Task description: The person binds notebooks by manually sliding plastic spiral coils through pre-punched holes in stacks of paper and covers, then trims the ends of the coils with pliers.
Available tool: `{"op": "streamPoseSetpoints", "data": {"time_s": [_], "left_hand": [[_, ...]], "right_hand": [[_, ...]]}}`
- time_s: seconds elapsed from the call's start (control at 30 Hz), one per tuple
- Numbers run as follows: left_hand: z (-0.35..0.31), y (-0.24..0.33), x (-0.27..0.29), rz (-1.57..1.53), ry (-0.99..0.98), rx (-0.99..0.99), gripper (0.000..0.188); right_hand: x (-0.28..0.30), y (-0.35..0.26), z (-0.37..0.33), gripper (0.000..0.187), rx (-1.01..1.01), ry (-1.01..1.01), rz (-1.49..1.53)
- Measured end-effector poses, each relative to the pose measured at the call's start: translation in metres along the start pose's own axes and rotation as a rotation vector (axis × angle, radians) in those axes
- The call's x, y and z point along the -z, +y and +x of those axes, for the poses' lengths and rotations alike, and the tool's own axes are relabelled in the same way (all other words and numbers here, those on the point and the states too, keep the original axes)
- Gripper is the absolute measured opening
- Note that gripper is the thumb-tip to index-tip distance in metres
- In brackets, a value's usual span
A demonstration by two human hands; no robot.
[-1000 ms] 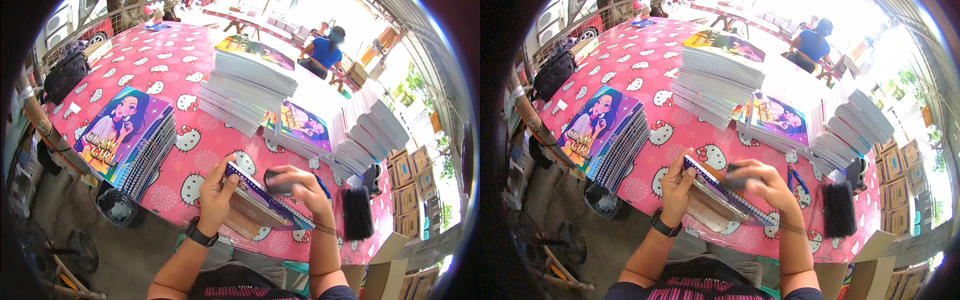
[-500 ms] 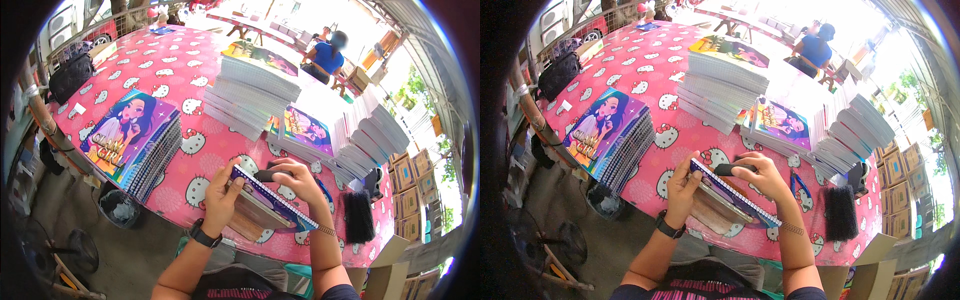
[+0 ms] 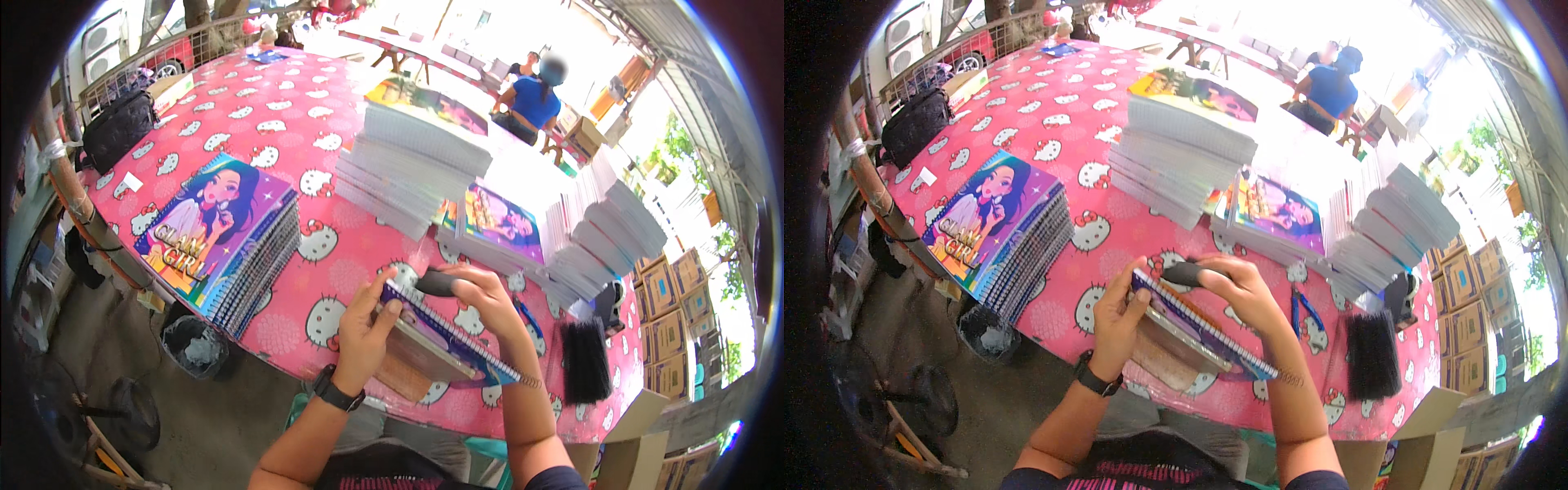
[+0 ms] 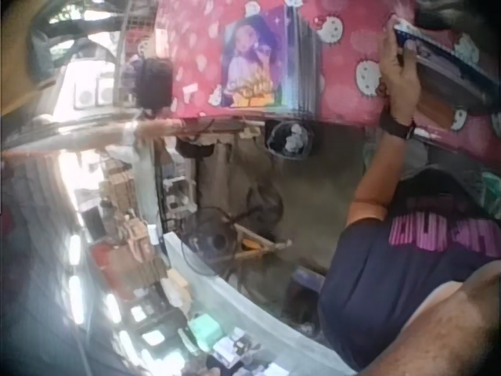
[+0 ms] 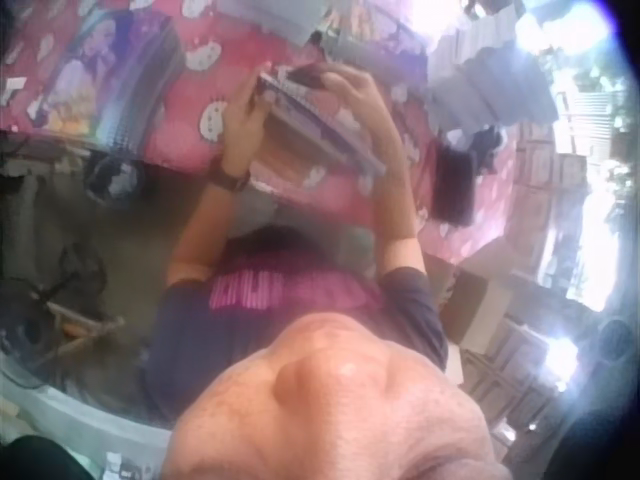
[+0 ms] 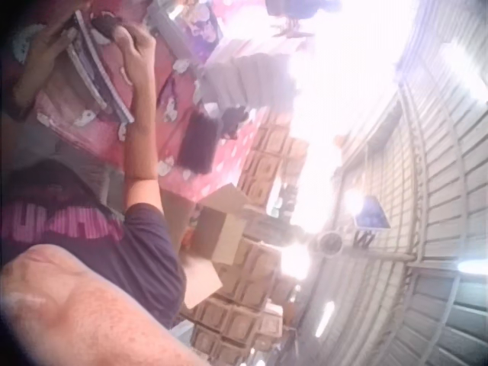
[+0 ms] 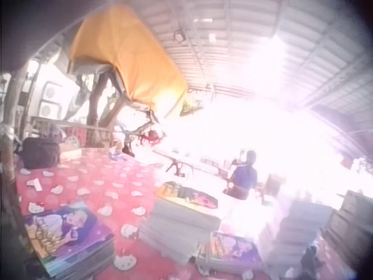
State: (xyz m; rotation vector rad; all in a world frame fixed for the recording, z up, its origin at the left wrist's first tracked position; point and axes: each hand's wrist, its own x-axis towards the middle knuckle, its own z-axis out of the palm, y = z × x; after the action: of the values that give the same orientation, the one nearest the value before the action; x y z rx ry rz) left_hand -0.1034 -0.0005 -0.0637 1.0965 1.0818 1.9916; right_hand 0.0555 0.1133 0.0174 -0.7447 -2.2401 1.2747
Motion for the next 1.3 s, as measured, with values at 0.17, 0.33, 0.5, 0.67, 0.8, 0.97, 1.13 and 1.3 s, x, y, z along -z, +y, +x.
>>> {"op": "streamPoseSetpoints", "data": {"time_s": [0.17, 0.33, 0.5, 0.67, 0.8, 0.97, 1.13, 1.3], "left_hand": [[0.003, 0.005, -0.001, -0.049, -0.022, 0.056, 0.042], [0.002, 0.007, 0.002, -0.072, -0.023, 0.057, 0.044], [0.01, 0.008, -0.001, -0.095, -0.042, 0.105, 0.04], [0.017, 0.047, -0.011, 0.302, -0.137, -0.222, 0.029], [0.005, 0.075, -0.05, 0.261, -0.245, -0.323, 0.032], [-0.005, 0.081, -0.065, 0.056, -0.312, -0.106, 0.036], [-0.004, 0.079, -0.055, 0.027, -0.293, -0.118, 0.036], [-0.002, 0.083, -0.051, -0.141, -0.281, -0.08, 0.035]], "right_hand": [[-0.007, 0.005, 0.006, 0.059, -0.01, 0.016, -0.092], [-0.011, 0.006, 0.003, 0.046, 0.006, -0.038, 0.238], [0.012, 0.059, -0.032, 0.057, -0.109, 0.138, -0.711], [0.039, -0.046, -0.073, 0.051, -0.062, 0.23, -0.105], [-0.002, -0.096, -0.08, 0.038, 0.246, 0.355, -0.165], [-0.014, -0.094, -0.083, 0.031, 0.329, 0.545, -0.217], [-0.021, -0.096, -0.077, 0.035, 0.387, 0.578, -0.279], [-0.029, -0.105, -0.073, 0.039, 0.418, 0.587, -0.414]]}}
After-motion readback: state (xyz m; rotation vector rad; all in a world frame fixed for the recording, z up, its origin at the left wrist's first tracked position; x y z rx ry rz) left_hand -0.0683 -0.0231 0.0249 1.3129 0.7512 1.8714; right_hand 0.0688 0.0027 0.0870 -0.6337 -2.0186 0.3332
